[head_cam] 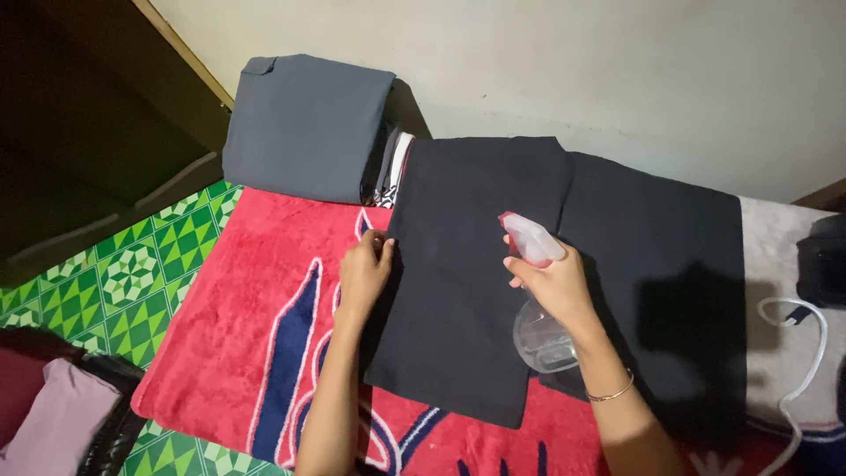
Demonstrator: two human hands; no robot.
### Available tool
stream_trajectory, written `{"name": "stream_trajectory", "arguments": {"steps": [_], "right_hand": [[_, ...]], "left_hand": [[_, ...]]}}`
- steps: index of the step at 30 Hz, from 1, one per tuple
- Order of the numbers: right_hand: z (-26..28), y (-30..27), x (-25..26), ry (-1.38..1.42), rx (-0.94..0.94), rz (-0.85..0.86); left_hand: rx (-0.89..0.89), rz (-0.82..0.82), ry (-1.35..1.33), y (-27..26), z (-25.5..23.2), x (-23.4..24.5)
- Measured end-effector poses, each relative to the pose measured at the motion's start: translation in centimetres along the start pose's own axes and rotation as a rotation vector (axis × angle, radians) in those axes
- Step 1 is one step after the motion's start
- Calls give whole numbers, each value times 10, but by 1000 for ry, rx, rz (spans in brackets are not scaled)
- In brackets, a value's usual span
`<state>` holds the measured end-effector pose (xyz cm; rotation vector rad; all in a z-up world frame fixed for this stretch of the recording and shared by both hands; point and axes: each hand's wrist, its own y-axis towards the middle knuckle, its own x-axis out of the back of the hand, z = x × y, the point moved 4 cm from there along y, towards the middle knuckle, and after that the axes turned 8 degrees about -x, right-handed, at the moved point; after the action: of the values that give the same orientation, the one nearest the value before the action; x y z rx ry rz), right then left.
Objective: Ironing a pair of dark pants on a flat surface using a spray bottle and an iron.
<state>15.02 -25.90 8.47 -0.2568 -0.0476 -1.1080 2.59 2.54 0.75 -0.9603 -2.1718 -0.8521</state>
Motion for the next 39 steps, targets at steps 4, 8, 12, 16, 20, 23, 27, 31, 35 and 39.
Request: {"name": "stream_trajectory", "arguments": {"steps": [4, 8, 12, 16, 20, 23, 27, 31, 35, 39], "right_hand": [[3, -5, 6, -3, 60, 4], [32, -26, 23, -56, 137, -64], [38, -29, 35, -372, 131, -150], [35, -24, 57, -429, 107, -163], [33, -35, 86, -226, 63, -48], [13, -46, 114, -300, 114, -72], [-12, -65, 138, -381, 36, -109], [-10, -103, 120, -264, 0, 155], [-2, -128, 85, -697, -50, 199], [6, -157, 59, -590, 222, 395]], "left_hand": [[-7, 34, 57, -1, -3, -1], [29, 92, 102, -2, -2, -4], [18, 102, 105, -1, 5, -8], [-8, 97, 83, -2, 4, -6], [-11, 108, 76, 0, 6, -7], [-44, 89, 75, -1, 14, -11], [-83, 217, -84, -1, 66, -21], [187, 755, -416, -15, 36, 23], [377, 956, -397, -39, 36, 42], [350, 1021, -395, -65, 51, 40]]}}
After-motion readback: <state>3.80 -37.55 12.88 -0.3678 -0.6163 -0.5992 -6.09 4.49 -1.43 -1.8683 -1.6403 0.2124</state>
